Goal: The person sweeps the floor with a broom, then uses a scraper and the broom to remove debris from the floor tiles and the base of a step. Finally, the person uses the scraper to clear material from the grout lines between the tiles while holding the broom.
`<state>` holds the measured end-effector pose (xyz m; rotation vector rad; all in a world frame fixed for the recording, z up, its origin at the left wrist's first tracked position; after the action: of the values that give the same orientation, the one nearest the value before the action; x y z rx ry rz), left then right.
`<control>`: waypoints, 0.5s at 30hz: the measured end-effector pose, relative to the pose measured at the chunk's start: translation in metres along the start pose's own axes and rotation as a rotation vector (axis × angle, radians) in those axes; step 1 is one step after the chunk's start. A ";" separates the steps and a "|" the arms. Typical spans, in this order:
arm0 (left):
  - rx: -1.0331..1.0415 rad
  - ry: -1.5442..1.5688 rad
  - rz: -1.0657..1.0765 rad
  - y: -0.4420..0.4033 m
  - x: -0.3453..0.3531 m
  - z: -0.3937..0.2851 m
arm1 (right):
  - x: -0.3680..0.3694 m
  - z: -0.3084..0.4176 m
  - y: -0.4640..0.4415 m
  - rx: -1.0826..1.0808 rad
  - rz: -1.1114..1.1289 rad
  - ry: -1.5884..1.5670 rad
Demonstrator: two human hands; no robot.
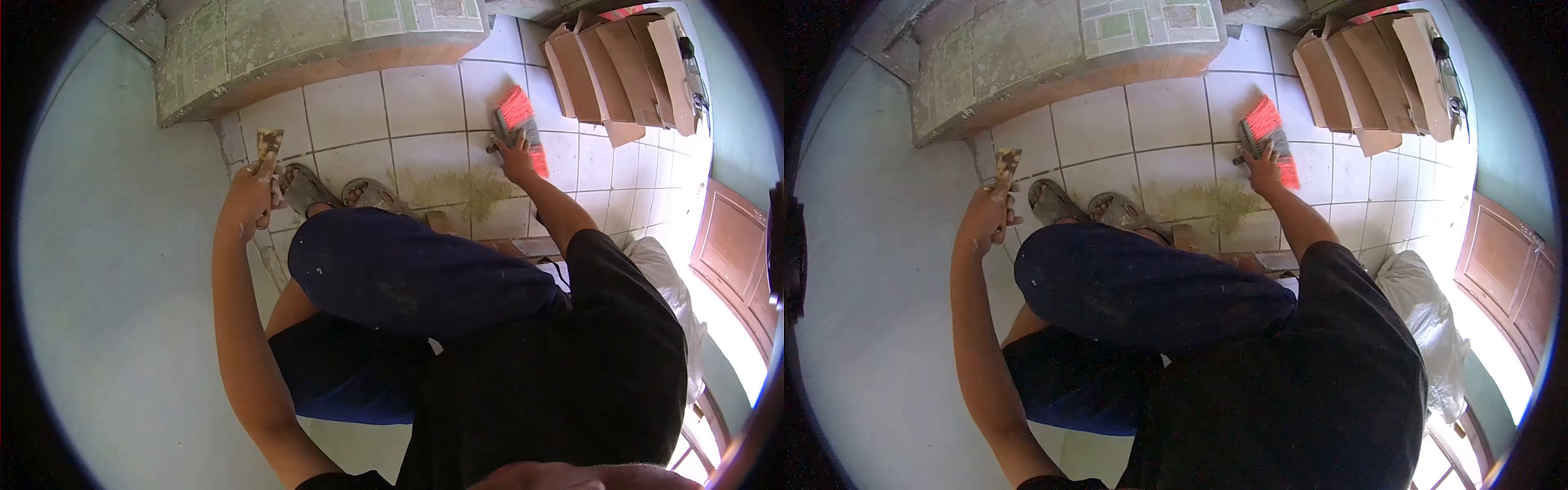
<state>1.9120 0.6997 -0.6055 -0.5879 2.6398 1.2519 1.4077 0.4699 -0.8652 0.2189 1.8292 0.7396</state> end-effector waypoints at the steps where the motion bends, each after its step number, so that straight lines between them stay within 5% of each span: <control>1: -0.016 -0.043 -0.037 0.002 -0.005 0.000 | 0.003 -0.003 -0.003 -0.005 0.005 -0.001; 10: -0.017 -0.314 -0.124 0.023 -0.040 -0.022 | -0.032 -0.019 0.010 -0.096 -0.298 -0.180; 12: -0.018 -0.328 -0.144 0.031 -0.045 -0.036 | -0.058 0.006 0.036 -0.433 -0.406 -0.148; 15: -0.002 -0.371 -0.172 0.034 -0.052 -0.035 | -0.100 0.042 0.059 -0.667 -0.407 -0.130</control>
<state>1.9461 0.7063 -0.5435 -0.5125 2.2351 1.1814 1.4727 0.4844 -0.7610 -0.5139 1.3532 0.9660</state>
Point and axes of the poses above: each hand's wrist, its own y-axis away from the middle knuckle, its own x-axis out of the palm, z = x × y, the point moved 8 cm from there along -y, towards the middle knuckle, and after that the axes turned 10 degrees about x, right-handed, at the moved point
